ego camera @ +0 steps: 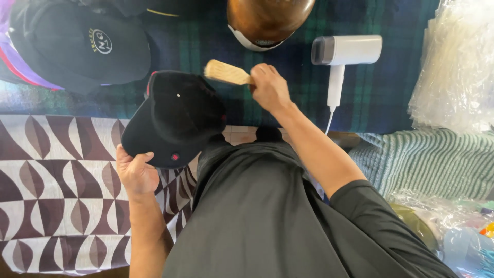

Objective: The person uses a hairdryer to apply heat to a black baseball cap, then brushes the inside and outside of the cap with a wooden brush. They adjust the cap's shape and brim before placing it on a pile of other caps.

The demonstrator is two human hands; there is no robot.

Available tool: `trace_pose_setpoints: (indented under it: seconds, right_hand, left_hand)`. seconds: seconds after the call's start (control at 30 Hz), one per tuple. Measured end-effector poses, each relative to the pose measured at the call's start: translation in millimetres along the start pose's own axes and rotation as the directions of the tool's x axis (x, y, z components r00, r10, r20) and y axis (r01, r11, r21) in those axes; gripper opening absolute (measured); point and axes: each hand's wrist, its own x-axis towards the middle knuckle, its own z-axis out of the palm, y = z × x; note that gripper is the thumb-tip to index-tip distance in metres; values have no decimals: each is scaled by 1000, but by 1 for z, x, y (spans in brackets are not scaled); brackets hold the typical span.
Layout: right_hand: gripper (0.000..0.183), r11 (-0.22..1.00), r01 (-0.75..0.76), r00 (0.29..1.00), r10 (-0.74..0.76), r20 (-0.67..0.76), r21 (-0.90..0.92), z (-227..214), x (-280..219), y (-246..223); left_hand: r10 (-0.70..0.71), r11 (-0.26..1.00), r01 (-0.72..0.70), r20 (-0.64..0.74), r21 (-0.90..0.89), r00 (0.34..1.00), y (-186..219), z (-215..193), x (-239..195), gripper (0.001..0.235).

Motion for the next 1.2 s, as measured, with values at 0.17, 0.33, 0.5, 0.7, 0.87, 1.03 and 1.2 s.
trace_pose_setpoints:
  seconds: [0.17,0.33,0.5,0.7,0.87,1.03,1.2]
  right_hand:
    - [35,972,-232,955,222,198,33,-43,-12,23]
    - [37,699,-647,629,263,732,304,-120,-45,12]
    - [44,123,-792,610,190,770,597,-136,-45,-41]
    - [41,479,-640,698,35,715,601,-68,-82,-48]
    - [43,576,-791,523,461,717,206,-145,-28,-65]
    - [39,-2,-727,660,276,699,687,-111,-46,-89]
    - [41,620,-701,675,417,609,353,-146,-37,-67]
  left_hand:
    - [-16,998,18,34,-58,999,-24,2,16,31]
    - [35,974,-9,115,-225,993,4,90,9,26]
    - [121,945,-65,160,-320,980,-14,117,11,13]
    - [280,952,-251,160,-177,947,-21,125,16,13]
    - [306,945,-275,189,-176,933,7,127,15,11]
    - [370,924,-341,179,-171,912,6,131,19,12]
    - [293,953,-289,34,-91,955,21,137,11,11]
